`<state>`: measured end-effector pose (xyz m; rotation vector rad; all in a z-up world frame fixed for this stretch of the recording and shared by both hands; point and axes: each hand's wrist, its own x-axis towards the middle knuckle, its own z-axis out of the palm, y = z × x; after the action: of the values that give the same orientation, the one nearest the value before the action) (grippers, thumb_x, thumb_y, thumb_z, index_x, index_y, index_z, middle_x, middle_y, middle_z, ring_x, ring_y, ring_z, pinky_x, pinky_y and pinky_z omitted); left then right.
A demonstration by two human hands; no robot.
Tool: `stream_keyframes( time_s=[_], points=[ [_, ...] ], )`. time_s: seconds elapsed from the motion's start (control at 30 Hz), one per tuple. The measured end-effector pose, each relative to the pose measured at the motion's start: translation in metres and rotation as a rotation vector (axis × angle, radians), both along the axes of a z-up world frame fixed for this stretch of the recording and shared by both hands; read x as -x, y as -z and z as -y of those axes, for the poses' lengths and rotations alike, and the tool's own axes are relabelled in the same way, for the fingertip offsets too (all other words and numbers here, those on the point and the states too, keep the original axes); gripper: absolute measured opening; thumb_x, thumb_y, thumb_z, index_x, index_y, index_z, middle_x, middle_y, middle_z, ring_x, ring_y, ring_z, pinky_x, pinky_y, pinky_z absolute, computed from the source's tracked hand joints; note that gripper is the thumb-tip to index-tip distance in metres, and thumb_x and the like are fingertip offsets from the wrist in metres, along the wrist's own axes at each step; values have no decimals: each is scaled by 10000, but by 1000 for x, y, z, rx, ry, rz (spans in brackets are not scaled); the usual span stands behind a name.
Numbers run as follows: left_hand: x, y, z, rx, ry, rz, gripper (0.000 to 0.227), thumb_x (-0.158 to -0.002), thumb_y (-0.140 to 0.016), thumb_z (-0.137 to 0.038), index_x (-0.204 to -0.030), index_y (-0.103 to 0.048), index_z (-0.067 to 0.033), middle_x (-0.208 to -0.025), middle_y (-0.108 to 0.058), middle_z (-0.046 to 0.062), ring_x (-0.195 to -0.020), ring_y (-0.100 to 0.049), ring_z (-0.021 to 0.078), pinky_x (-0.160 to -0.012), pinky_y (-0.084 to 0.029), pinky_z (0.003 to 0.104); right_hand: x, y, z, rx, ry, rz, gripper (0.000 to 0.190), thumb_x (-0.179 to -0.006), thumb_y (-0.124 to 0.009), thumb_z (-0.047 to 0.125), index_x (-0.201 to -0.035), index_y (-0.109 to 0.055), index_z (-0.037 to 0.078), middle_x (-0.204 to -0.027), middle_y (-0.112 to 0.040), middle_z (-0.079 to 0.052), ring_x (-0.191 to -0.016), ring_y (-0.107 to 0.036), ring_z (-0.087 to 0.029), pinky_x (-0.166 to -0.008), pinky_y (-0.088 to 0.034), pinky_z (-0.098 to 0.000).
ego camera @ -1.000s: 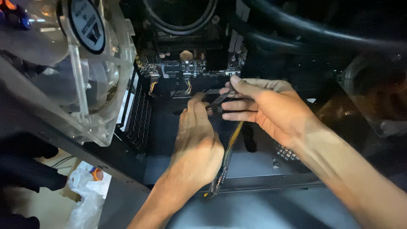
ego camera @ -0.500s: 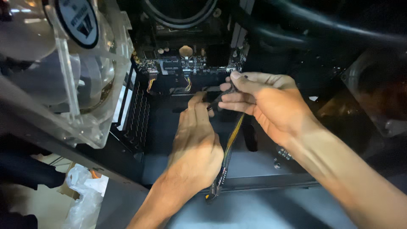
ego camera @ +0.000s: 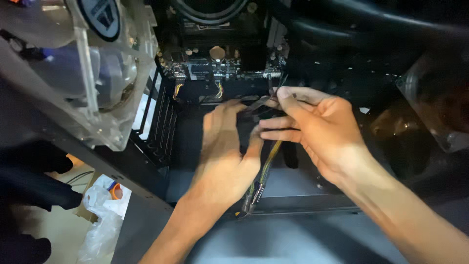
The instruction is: The person connects a small front-panel cable to the motherboard inside a computer case. They then lift the case, rotate it to access the rear, and plug a power cable into the back of the unit.
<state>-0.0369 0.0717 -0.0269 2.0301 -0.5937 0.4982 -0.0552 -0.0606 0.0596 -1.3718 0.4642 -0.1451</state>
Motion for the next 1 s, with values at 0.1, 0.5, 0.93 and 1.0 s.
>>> stream_keyframes(
  time_s=[0.1,0.5,0.93,1.0],
  points=[
    [11,-16,6,-99,-142,46,393,-907,-575,-195,-1292,-601,-120,-1236,-677,85,-1171,-532,341,-930,-417,496,-1,-2,5,-42,-6,-26,329,-957,-636,127,-1226,-698,-53,-1115,-729,-170,-772,-721,-329,-770,-673,-440],
    [-3,-39,21,6,-104,203,190,-960,-622,-211,-1040,-771,-124,-1049,-788,19,-989,-744,220,-923,-511,352,-11,27,24,-40,-21,176,217,-975,-665,71,-1139,-734,-52,-856,-718,-180,-610,-689,-272,-572,-649,-413],
    [-18,-25,29,264,-21,181,104,-890,-656,-54,-933,-749,-38,-976,-736,92,-922,-741,193,-824,-633,269,-21,50,29,389,-9,384,184,-946,-741,157,-1030,-763,-5,-615,-648,-109,-425,-599,-152,-358,-489,-249],
    [-21,-24,28,228,22,44,239,-886,-684,-139,-1123,-716,-142,-1006,-803,40,-936,-790,130,-883,-613,247,-28,57,36,377,-41,420,164,-941,-749,134,-1026,-745,-6,-741,-690,-87,-401,-544,-138,-370,-474,-250]
  ],
)
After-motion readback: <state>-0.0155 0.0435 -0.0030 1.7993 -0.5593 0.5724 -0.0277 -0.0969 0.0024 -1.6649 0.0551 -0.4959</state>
